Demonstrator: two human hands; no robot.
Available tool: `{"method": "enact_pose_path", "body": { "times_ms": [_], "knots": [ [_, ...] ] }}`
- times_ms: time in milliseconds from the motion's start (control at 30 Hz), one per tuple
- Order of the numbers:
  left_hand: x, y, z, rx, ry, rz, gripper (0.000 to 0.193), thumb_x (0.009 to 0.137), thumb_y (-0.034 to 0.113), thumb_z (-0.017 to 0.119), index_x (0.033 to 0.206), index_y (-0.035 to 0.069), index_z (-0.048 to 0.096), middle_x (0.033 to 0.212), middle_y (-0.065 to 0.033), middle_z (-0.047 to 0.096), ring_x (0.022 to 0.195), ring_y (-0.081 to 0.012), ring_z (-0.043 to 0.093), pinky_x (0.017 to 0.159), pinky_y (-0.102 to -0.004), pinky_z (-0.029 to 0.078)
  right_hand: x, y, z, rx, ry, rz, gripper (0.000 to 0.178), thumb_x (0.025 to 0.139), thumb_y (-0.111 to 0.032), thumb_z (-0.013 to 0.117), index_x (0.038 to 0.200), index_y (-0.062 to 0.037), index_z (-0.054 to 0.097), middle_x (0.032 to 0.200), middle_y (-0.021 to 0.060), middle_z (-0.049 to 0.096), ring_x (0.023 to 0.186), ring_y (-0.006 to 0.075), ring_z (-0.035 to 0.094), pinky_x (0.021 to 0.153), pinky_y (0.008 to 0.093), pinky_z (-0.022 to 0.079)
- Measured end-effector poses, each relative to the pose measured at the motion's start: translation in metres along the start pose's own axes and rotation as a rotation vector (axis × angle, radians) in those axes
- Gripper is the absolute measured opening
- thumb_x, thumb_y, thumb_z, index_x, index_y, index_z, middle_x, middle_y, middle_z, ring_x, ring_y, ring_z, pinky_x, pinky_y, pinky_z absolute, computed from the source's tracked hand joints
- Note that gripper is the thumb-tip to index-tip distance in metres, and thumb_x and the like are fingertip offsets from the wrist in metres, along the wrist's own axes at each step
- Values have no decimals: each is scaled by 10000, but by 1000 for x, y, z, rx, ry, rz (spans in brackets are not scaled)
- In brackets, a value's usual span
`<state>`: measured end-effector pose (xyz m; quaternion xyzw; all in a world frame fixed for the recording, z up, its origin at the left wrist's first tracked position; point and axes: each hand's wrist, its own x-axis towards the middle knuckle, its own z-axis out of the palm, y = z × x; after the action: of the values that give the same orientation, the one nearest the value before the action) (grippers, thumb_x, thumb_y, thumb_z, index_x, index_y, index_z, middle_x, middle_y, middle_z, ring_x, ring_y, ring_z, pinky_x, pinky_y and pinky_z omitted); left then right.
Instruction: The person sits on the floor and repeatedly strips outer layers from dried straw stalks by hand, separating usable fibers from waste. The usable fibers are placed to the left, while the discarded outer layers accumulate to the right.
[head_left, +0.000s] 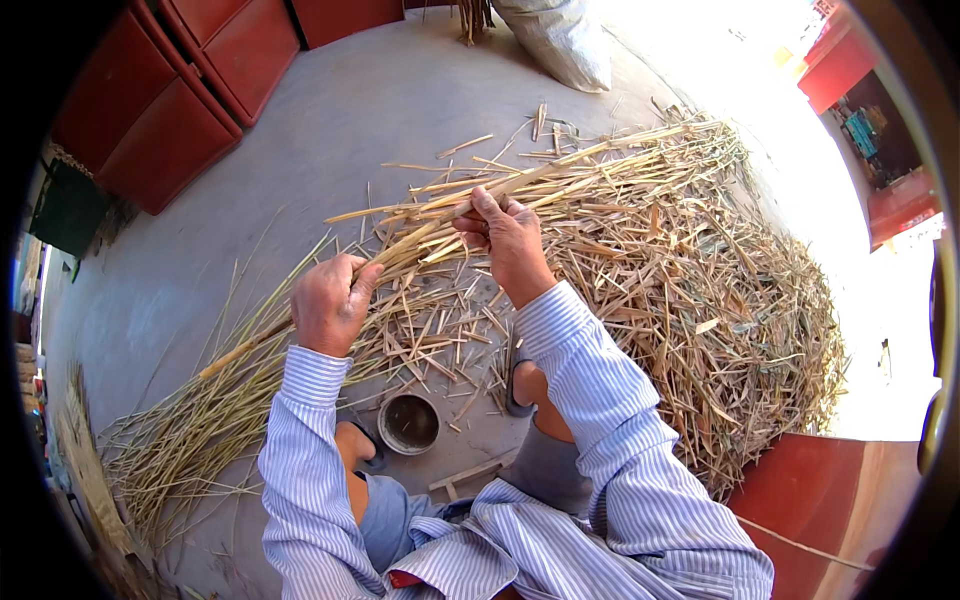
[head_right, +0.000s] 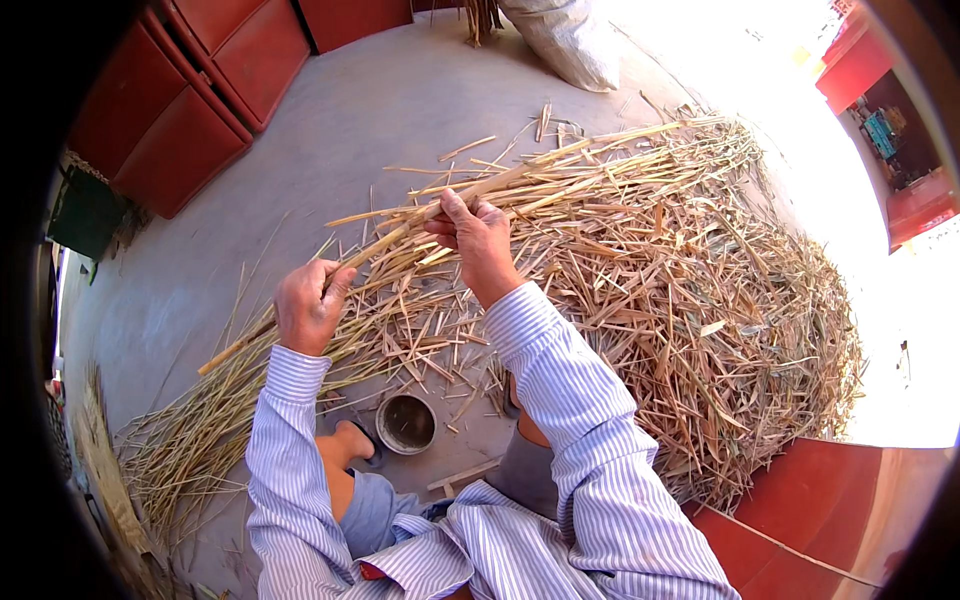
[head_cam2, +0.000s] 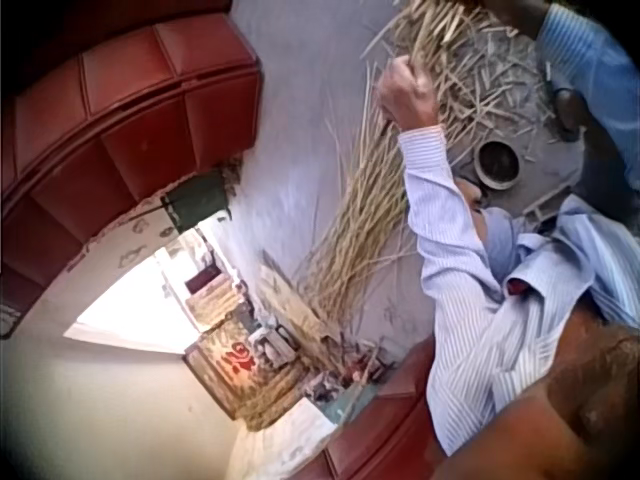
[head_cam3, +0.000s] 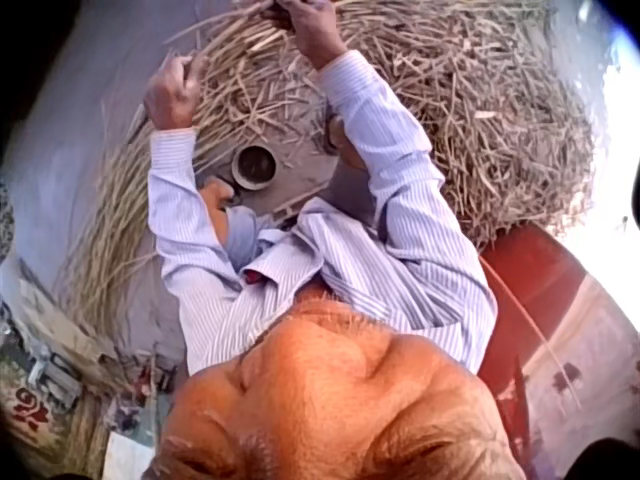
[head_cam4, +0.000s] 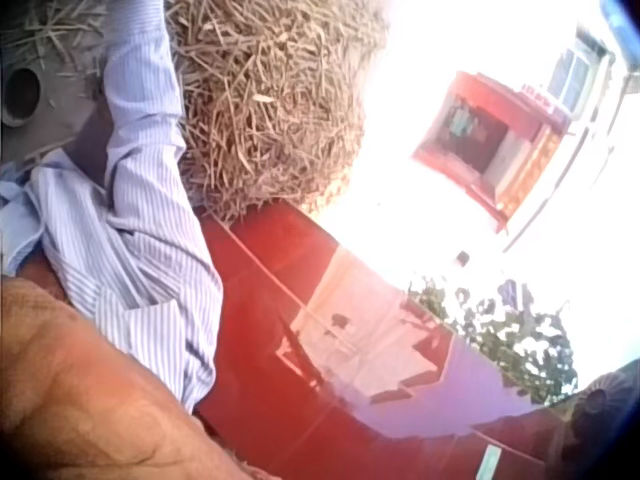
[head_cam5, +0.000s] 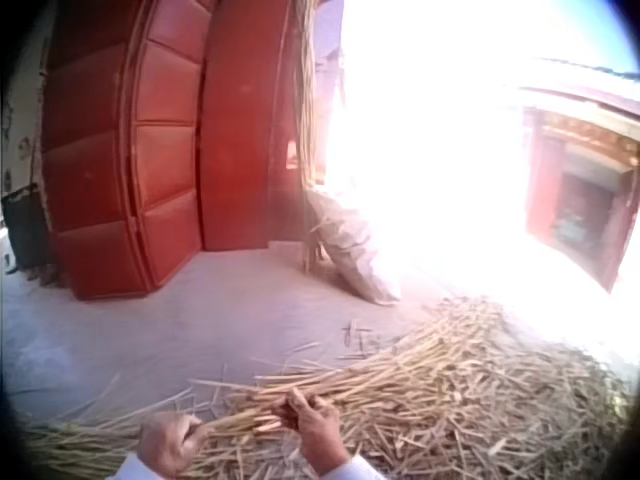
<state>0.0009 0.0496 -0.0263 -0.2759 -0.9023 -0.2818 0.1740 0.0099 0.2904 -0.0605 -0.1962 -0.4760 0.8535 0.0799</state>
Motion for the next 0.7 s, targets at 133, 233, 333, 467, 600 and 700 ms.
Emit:
{"method": "enact_pose_path", "body": {
  "times_ms": [133, 233, 333, 467, 600, 700],
  "knots": [
    [-5, 6, 12, 126, 122, 132, 276, 828, 305, 728, 830, 43, 640, 694, -111, 619, 636, -315, 595, 562, -413, 452, -3, -9, -3, -92, 19, -34, 302, 942, -296, 647, 909, 4, 637, 792, 82, 687, 656, 135, 662, 573, 246, 520],
    [-5, 8, 15, 173, 162, 149, 261, 815, 289, 742, 844, 48, 645, 718, -100, 629, 661, -307, 602, 572, -407, 458, -4, -17, -11, -163, -57, 4, 309, 952, -293, 630, 913, 14, 638, 775, 77, 680, 632, 127, 643, 561, 245, 512],
    [-3, 7, 7, 161, 171, 102, 256, 801, 281, 758, 850, 52, 652, 735, -98, 641, 677, -296, 613, 583, -398, 468, -6, -25, -20, -265, -169, -9, 293, 963, -276, 612, 920, 13, 642, 763, 69, 674, 613, 120, 628, 561, 239, 507],
    [2, 2, -11, 31, 130, -91, 211, 783, 230, 778, 821, 57, 663, 715, -94, 664, 629, -280, 632, 571, -379, 478, -8, -43, -33, -351, -193, -101, 240, 975, -226, 583, 970, 8, 635, 782, 58, 672, 626, 109, 622, 587, 230, 512],
    [-1, 1, -21, -54, 112, -83, 223, 791, 227, 778, 827, 39, 665, 724, -114, 673, 636, -264, 651, 581, -357, 486, 8, -45, -55, -93, 150, -43, 306, 958, -268, 624, 1114, -9, 582, 993, 82, 678, 791, 118, 644, 630, 221, 513],
    [-10, -6, -25, -110, 58, -125, 250, 785, 234, 784, 835, 24, 659, 728, -134, 672, 639, -279, 651, 586, -360, 489, 16, -49, -52, 38, 35, -99, 312, 931, -288, 664, 1076, -19, 599, 940, 69, 682, 801, 113, 646, 649, 229, 518]
  ]
}}
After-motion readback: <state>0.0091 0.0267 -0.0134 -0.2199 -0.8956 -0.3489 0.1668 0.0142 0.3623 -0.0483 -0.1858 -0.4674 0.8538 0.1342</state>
